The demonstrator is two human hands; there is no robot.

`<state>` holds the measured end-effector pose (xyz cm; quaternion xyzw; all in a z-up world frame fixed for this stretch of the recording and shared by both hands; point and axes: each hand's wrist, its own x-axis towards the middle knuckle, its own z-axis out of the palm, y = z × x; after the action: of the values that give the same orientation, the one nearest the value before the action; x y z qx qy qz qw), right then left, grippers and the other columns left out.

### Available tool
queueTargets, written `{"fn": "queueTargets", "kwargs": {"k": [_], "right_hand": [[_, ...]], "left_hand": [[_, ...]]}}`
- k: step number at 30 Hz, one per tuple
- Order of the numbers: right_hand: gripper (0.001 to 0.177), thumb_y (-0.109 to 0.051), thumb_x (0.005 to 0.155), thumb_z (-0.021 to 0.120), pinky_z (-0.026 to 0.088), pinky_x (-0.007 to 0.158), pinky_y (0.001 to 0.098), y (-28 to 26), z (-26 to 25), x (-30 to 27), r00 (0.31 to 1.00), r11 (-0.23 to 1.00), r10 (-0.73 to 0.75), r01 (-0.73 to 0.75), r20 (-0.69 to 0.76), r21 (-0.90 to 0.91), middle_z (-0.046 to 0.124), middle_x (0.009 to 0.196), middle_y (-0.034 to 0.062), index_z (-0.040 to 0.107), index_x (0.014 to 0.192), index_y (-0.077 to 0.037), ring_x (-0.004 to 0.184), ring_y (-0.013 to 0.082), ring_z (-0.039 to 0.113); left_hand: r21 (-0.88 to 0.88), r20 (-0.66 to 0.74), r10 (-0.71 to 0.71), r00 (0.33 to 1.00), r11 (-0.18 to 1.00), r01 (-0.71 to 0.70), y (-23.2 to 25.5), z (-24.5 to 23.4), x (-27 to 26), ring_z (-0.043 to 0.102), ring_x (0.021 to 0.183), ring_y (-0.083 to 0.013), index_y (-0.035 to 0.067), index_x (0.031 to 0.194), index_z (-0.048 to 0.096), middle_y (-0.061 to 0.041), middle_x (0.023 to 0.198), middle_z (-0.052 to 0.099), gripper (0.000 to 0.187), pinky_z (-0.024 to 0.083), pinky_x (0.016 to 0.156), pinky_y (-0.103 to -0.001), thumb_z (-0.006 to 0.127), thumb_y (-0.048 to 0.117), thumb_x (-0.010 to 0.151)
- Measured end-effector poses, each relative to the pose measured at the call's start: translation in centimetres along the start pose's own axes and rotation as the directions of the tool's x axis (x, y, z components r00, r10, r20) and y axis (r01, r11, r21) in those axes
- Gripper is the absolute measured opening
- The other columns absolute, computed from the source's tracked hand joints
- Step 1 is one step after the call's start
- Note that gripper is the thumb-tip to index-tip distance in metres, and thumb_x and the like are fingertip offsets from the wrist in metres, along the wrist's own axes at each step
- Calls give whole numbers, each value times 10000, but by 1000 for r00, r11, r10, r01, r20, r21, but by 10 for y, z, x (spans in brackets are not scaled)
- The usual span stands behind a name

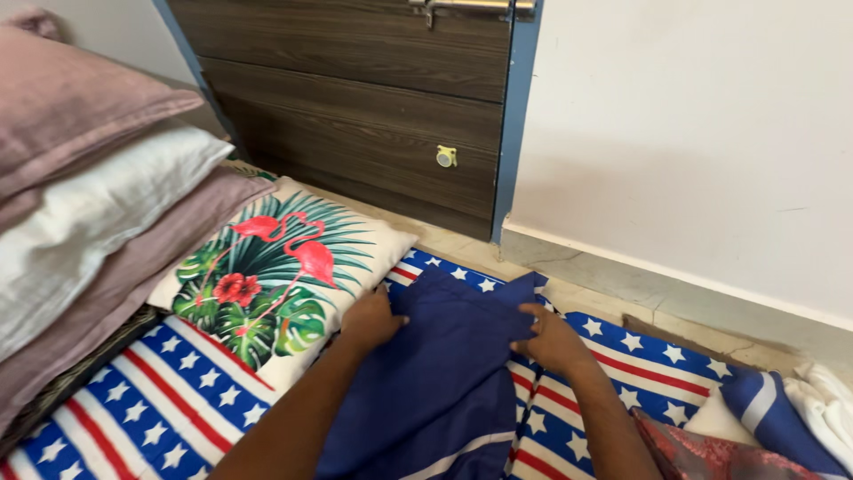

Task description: The person inserts a white pillow into a pink pillowcase, adjusts the corners, and places it on a stack of other pillows. Then the person unfolds a blue pillowcase and begins to insert another white pillow into it.

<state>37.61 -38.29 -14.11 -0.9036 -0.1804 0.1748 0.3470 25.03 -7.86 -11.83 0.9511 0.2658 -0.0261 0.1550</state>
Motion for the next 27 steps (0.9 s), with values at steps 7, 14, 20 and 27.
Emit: {"fn": "queueTargets", "kwargs": {"k": [7,14,20,27], "right_hand": [[297,-265,797,802,495,545,310,-30,-22,-12,945,987,162,-159,285,-35,715,716,68,835,984,-36,577,187,604],[260,-261,741,786,544,698,321,-61,-58,-38,980,984,136,-116,146,-137,744,738,36,852,949,-119,676,171,685],[311,-226,725,761,520,703,306,-75,-57,-37,988,998,-11,2,154,55,759,733,72,849,997,-104,665,173,671],[254,-216,915,633,439,507,317,-76,-73,-42,931,955,286,-258,228,-145,743,711,152,795,1014,-47,543,199,601]], "left_hand": [[3,-6,73,997,997,-73,10,12,27,702,1052,-338,115,1104,746,-151,1097,737,252,546,939,-472,659,265,921],[-278,420,12,907,954,116,11,-26,28,737,559,-217,47,1103,562,-149,787,778,311,616,596,-368,728,250,935],[-227,446,98,889,974,7,6,13,4,749,557,-171,-41,1009,711,-109,746,798,315,575,502,-309,623,259,972],[-447,314,129,941,894,26,19,-27,22,750,573,-238,-88,1087,571,-164,767,780,306,592,501,-364,442,181,1022]]}}
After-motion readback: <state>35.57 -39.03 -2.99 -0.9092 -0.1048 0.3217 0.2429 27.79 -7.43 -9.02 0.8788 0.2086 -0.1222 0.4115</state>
